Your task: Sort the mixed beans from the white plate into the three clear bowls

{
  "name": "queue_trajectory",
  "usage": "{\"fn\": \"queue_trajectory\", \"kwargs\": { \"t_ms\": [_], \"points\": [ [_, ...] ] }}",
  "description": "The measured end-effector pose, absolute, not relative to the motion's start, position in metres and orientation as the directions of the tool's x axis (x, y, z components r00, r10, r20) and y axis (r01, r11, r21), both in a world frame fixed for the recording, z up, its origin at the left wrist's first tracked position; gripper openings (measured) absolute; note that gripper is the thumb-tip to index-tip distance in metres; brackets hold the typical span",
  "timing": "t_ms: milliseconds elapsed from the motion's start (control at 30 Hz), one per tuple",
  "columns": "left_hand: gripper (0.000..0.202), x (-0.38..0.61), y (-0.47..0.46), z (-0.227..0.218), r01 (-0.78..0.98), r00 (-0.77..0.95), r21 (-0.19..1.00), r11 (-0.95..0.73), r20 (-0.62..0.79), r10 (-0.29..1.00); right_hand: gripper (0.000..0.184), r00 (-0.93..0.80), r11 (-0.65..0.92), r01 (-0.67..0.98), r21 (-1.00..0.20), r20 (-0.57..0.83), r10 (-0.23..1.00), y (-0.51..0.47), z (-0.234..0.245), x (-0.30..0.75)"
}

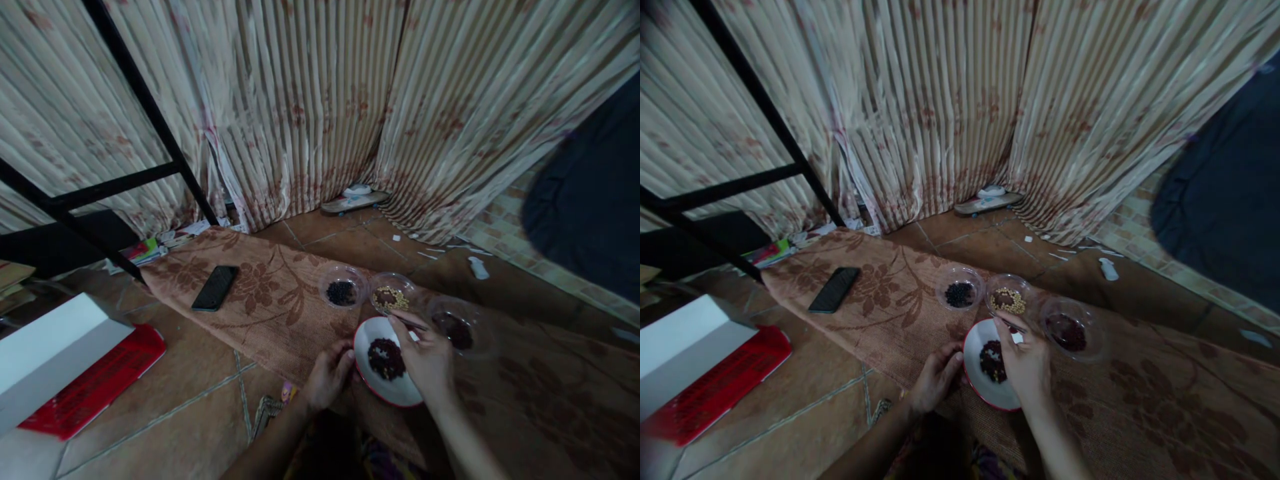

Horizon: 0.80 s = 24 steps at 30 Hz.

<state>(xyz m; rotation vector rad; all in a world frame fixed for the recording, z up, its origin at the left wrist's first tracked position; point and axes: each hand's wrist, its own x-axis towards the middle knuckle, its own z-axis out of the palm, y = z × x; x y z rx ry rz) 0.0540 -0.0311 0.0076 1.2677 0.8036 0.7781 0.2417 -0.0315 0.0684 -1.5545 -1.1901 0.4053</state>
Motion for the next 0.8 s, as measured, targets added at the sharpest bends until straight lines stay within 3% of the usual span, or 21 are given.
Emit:
{"fn": "queue_trajectory", "kwargs": {
  "t_ms": [300, 567, 800],
  "points": [
    [0.044, 0.056, -0.029, 0.006, -0.056, 0.503, 0.987, 0.151, -0.103, 0.858, 0.036, 0.578, -0.174, 0.353, -0.919, 0.068, 0.813, -0.102, 0.056, 0.262],
    [0.044, 0.056, -0.029, 0.009, -0.047, 0.494, 0.990, 0.134, -0.093, 0.864, 0.027, 0.382, -0.078, 0.511, -0.856, 0.145, 0.913, -0.112, 0.036, 0.274],
    [0.046, 0.057, -0.029, 0.007, -0.059, 0.499, 0.983, 0.173, -0.122, 0.858, 0.029, 0.355, -0.063, 0.557, -0.828, 0.169, 0.919, -0.113, 0.039, 0.273]
  ]
}}
